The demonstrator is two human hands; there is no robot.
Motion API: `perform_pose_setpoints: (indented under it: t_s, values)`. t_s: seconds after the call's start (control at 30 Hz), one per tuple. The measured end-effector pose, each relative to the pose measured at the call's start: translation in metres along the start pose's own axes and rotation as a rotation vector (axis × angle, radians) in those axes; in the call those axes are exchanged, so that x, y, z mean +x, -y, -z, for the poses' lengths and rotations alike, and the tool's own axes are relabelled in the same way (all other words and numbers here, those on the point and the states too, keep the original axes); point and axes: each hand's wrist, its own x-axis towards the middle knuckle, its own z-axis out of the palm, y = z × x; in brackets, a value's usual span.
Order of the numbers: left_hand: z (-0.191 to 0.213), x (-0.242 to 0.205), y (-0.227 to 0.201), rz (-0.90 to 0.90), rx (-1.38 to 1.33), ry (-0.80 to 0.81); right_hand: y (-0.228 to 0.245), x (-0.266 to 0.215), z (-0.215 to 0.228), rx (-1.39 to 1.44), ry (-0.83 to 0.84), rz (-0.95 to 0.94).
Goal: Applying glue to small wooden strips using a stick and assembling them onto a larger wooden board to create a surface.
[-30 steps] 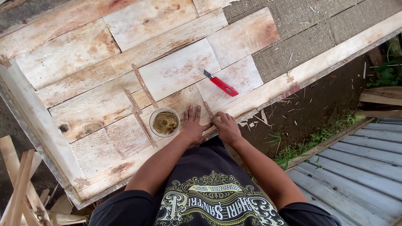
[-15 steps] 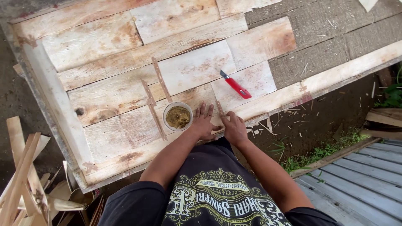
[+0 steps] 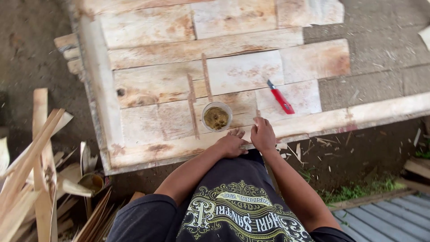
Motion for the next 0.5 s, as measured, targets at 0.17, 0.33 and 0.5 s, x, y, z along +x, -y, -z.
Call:
perform_pose_setpoints:
  t_s: [0.17,0.33,0.5]
  values:
    - [-0.001,-0.049,0.015,0.116,-0.279,-0.122,0.074,0.012,0.005,0.29,0.132,0.009]
    - [-0.045,-0.076,0.054,0.214,-0.491,-0.663,0.119,0.008,0.019,0.434,0.322,-0.008]
    - [-0.024,-0.118,0.037,0.55,-0.37,-1.324,0.095,0.031,-0.003,0.517,0.314,-0.036]
